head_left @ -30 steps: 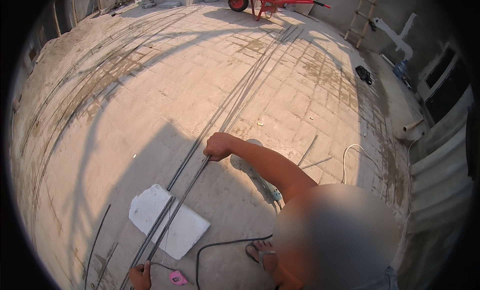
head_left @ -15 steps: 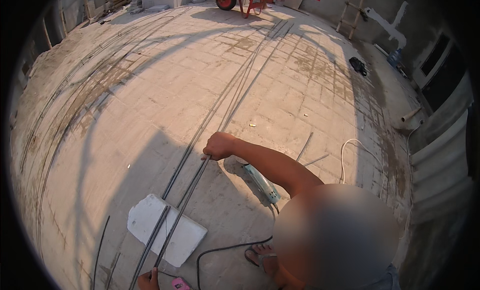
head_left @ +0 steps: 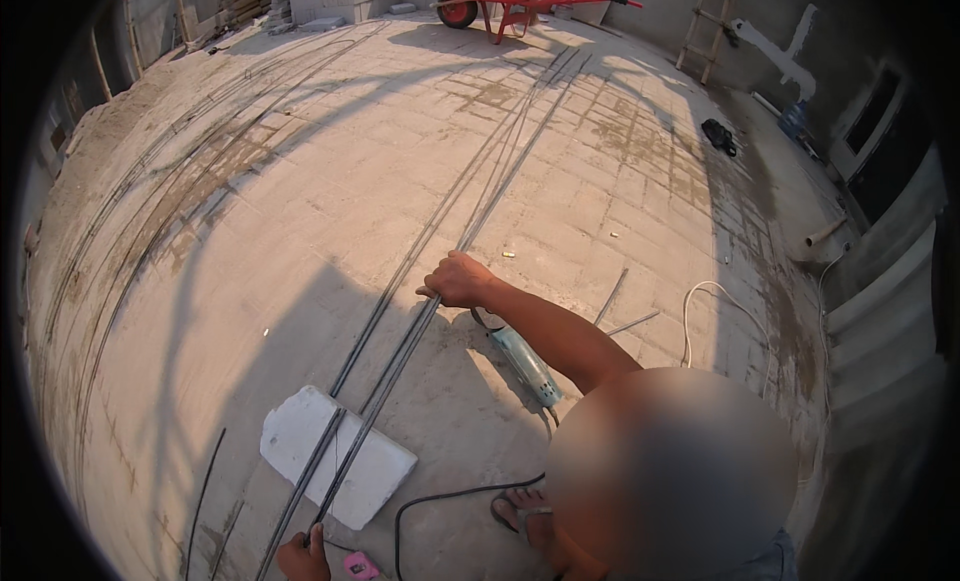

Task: The person aligns several metal rods on a white block and uses an angle grinder to cut them. After cutting, the person picks up a small metal wire and ties the cut rods together.

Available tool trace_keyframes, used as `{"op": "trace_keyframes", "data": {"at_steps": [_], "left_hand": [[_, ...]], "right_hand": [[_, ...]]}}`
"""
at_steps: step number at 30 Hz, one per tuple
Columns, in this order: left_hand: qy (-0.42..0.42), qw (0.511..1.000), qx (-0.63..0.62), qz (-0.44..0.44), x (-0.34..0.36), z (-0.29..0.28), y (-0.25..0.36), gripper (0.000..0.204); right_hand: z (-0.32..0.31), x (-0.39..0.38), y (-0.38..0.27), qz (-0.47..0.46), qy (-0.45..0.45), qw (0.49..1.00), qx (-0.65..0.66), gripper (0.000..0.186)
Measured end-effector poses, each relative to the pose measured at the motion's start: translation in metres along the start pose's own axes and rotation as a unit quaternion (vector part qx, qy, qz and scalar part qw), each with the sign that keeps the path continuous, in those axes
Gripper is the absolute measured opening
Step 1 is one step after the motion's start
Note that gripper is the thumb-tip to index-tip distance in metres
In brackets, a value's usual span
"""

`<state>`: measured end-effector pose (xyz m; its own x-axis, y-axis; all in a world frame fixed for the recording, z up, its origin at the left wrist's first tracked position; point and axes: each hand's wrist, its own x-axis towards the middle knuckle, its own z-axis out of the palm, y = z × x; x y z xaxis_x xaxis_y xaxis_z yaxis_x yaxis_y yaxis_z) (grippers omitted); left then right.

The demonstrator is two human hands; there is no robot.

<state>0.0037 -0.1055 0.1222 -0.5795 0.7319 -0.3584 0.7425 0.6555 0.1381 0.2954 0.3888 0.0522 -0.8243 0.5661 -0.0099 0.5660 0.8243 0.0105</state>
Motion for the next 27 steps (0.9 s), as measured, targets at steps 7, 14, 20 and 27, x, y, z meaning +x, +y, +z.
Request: {"op": "trace_keyframes", "data": {"at_steps": [7,14,20,27], "left_hand": [[0.126,0.989,-0.076,0.02,0.0,0.009,-0.025,0.06],[0.122,0.988,-0.092,0.011,0.025,0.045,-0.028,0.069],[0.127,0.987,-0.097,-0.006,0.04,0.023,-0.023,0.069],[0.044,0.988,-0.145,-0.032,0.06,0.031,-0.028,0.072]], "right_hand": [[-0.01,-0.005,0.01,-0.016,0.104,0.994,-0.018,0.051],[0.004,0.022,0.016,-0.052,0.019,0.997,-0.059,0.051],[-0.026,0.041,0.017,0.022,0.093,0.994,-0.048,0.048],[-0.026,0.068,0.021,-0.006,0.007,0.998,-0.056,0.04]]}}
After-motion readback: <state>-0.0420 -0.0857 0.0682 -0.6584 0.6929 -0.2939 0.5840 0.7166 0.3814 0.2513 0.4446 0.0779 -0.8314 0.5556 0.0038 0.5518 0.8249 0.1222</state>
